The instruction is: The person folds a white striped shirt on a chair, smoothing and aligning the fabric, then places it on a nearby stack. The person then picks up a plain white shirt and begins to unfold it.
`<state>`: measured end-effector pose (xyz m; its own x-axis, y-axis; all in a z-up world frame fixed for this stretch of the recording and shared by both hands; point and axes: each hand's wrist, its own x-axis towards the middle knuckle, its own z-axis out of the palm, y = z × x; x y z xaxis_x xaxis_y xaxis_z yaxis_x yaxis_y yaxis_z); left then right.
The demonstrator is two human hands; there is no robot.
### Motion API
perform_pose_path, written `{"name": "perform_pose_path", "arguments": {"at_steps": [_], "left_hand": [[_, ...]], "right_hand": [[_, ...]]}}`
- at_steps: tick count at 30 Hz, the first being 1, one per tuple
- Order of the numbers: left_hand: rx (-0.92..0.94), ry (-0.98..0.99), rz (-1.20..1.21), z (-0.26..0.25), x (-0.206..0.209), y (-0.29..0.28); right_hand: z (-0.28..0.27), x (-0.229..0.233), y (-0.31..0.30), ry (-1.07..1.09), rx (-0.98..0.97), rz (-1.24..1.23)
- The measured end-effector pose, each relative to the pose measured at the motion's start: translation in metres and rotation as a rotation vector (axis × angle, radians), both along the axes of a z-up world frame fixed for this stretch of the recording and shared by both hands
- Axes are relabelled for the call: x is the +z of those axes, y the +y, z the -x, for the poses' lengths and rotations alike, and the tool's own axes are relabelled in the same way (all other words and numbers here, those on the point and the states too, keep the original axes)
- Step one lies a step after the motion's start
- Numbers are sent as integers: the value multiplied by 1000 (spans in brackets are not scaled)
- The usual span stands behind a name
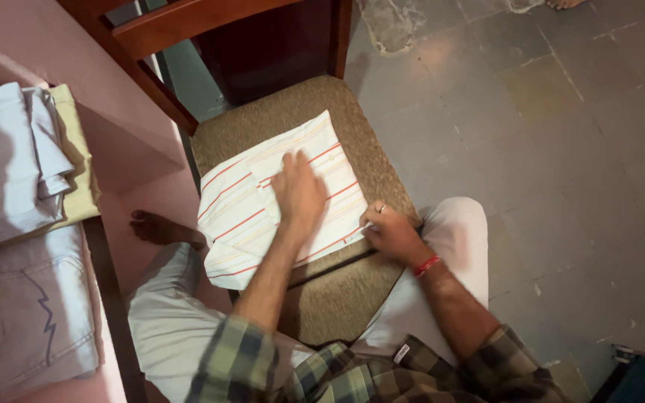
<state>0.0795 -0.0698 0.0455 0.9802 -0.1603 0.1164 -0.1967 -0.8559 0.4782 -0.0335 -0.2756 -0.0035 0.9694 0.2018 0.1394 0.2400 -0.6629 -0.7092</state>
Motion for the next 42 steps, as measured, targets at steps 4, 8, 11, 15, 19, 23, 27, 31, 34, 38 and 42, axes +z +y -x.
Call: {"name": "perform_pose_path", "arguments": {"at_steps": [4,8,11,15,19,23,27,31,34,38,42], "left_hand": [[-37,62,-38,-76,-12,-29],[-46,58,-110,-127,-26,-47],[66,178,-103,-144,-35,-56],[92,120,-106,-152,-37,-61],[166,180,-70,-146,-28,-68],[156,99,-192,-137,-17,-68],[40,273,-274,-143,-17,-67],[187,112,-105,-142,-33,-69],[253,83,24,-138,-45,-68],[149,146,59,-125,-58,-53],[113,205,-128,-124,-61,-23]], "right_hand": [[-6,-27,-10,62,-140,-245],[-13,-47,-17,411,-240,-266],[-13,-50,-19,286,-217,-167],[-13,-42,-9,191,-174,-104],[-13,-26,-4,436,-305,45],[-13,-20,-1,345,-218,116],[-12,-24,-3,285,-222,88],[-15,-23,-7,245,-291,188],[-17,-17,-3,308,-333,198],[-11,-1,-3,370,-307,95],[-12,2,-1,375,-285,23]]}}
